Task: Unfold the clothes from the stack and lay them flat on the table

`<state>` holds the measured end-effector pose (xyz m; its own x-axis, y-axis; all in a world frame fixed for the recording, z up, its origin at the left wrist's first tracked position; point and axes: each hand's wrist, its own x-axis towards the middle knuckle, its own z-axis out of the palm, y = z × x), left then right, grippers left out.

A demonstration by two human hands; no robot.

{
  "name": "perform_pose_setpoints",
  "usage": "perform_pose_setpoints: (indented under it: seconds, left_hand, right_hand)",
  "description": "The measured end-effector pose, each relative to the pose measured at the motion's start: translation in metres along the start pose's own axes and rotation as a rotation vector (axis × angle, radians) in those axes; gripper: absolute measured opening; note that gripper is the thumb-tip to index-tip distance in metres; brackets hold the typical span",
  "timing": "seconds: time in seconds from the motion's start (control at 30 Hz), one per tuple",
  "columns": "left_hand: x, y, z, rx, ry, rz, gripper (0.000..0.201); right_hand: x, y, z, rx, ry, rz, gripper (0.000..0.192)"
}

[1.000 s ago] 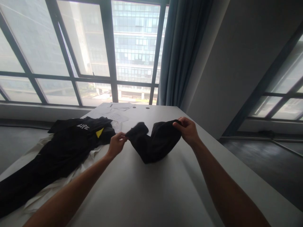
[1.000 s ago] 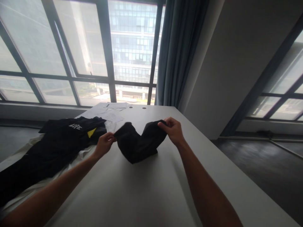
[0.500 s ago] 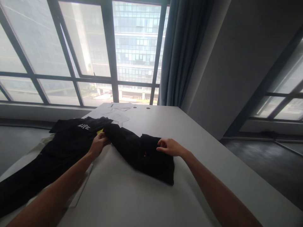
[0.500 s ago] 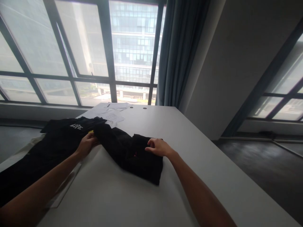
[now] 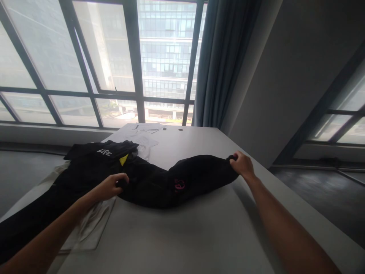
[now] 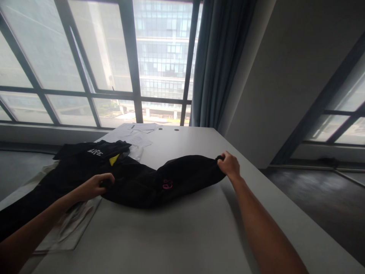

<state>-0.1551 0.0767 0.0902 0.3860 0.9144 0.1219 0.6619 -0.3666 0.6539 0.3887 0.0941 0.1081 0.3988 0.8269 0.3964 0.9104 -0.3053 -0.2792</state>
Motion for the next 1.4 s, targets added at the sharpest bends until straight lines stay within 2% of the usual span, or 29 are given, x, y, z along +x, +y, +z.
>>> perform_pose_setpoints:
  seconds: [0.03,0.1,0.17,0.2,0.27,0.33,0.4,0.47,0.5,0.57,0.67,0.73,0.8,0.9,0.97,1.0,1.07,1.13,1.17,1.23,1.33,1.37,1.4]
  left_hand:
    - [-0.004,0.003,-0.001,0.059,-0.064,0.016,0.027]
    - [-0.013,0.009,-0.002,0.178,-0.153,0.022,0.031]
    - [-0.020,0.016,-0.005,0.280,-0.204,-0.022,0.029]
    - [-0.022,0.020,-0.007,0.317,-0.214,-0.053,0.026]
    - [-0.022,0.030,-0.011,0.377,-0.202,-0.101,0.025]
    - [-0.014,0.043,-0.011,0.463,-0.093,-0.131,0.033]
    - [0.000,0.057,-0.002,0.567,0.084,-0.145,0.045]
    - [0.013,0.069,0.015,0.609,0.223,-0.076,0.050]
    - [0.018,0.071,0.024,0.614,0.231,-0.008,0.051]
    - [0.024,0.070,0.043,0.620,0.160,0.128,0.051]
    - [0.021,0.058,0.055,0.561,-0.078,0.236,0.031]
    - [0.013,0.048,0.051,0.463,-0.226,0.226,0.028]
    - [0.004,0.042,0.039,0.372,-0.316,0.185,0.045]
    - [-0.009,0.039,0.016,0.321,-0.337,0.184,0.065]
    - [-0.016,0.040,0.001,0.314,-0.288,0.229,0.062]
    - [-0.020,0.041,-0.005,0.312,-0.259,0.253,0.056]
    - [-0.025,0.044,-0.012,0.313,-0.228,0.290,0.042]
    - [-0.028,0.049,-0.012,0.340,-0.228,0.321,0.035]
    - [-0.029,0.050,-0.010,0.363,-0.227,0.335,0.033]
    - [-0.028,0.053,-0.002,0.403,-0.191,0.351,0.028]
    - [-0.026,0.054,0.009,0.350,-0.093,0.313,0.021]
    - [-0.025,0.055,0.012,0.293,-0.072,0.288,0.019]
    - [-0.024,0.057,0.014,0.224,-0.063,0.263,0.019]
  right_hand:
    - [0.005,0.019,-0.001,-0.041,-0.033,0.087,0.026]
    - [0.006,0.049,-0.001,-0.158,-0.254,0.188,0.026]
    - [0.001,0.061,0.003,-0.277,-0.500,0.209,0.027]
    - [-0.004,0.060,0.004,-0.320,-0.568,0.193,0.032]
    - [-0.013,0.043,0.007,-0.323,-0.578,0.082,0.051]
    - [-0.023,0.011,0.010,-0.169,-0.539,-0.190,0.068]
    - [-0.034,-0.028,0.015,0.109,-0.559,-0.507,0.066]
    - [-0.044,-0.066,0.025,0.256,-0.560,-0.700,0.065]
    - [-0.049,-0.082,0.030,0.270,-0.556,-0.757,0.063]
    - [-0.053,-0.104,0.043,0.214,-0.543,-0.799,0.044]
    - [-0.042,-0.111,0.052,0.096,-0.507,-0.657,0.025]
    - [-0.023,-0.098,0.047,0.068,-0.408,-0.458,0.027]
    - [0.000,-0.072,0.035,0.073,-0.255,-0.257,0.032]
    - [0.034,-0.014,0.016,0.026,-0.123,-0.060,0.044]
    - [0.052,0.031,0.011,0.014,-0.050,0.085,0.046]
    - [0.059,0.051,0.010,0.018,-0.029,0.120,0.046]
    - [0.068,0.080,0.011,0.040,-0.028,0.045,0.045]
    - [0.070,0.087,0.011,0.039,-0.179,-0.107,0.047]
    - [0.068,0.079,0.011,0.024,-0.287,-0.170,0.048]
    - [0.057,0.046,0.010,-0.021,-0.501,-0.224,0.049]
    - [0.021,-0.031,0.009,0.042,-0.616,-0.385,0.050]
    - [0.004,-0.058,0.009,0.102,-0.676,-0.472,0.051]
    - [-0.014,-0.085,0.010,0.230,-0.798,-0.611,0.056]
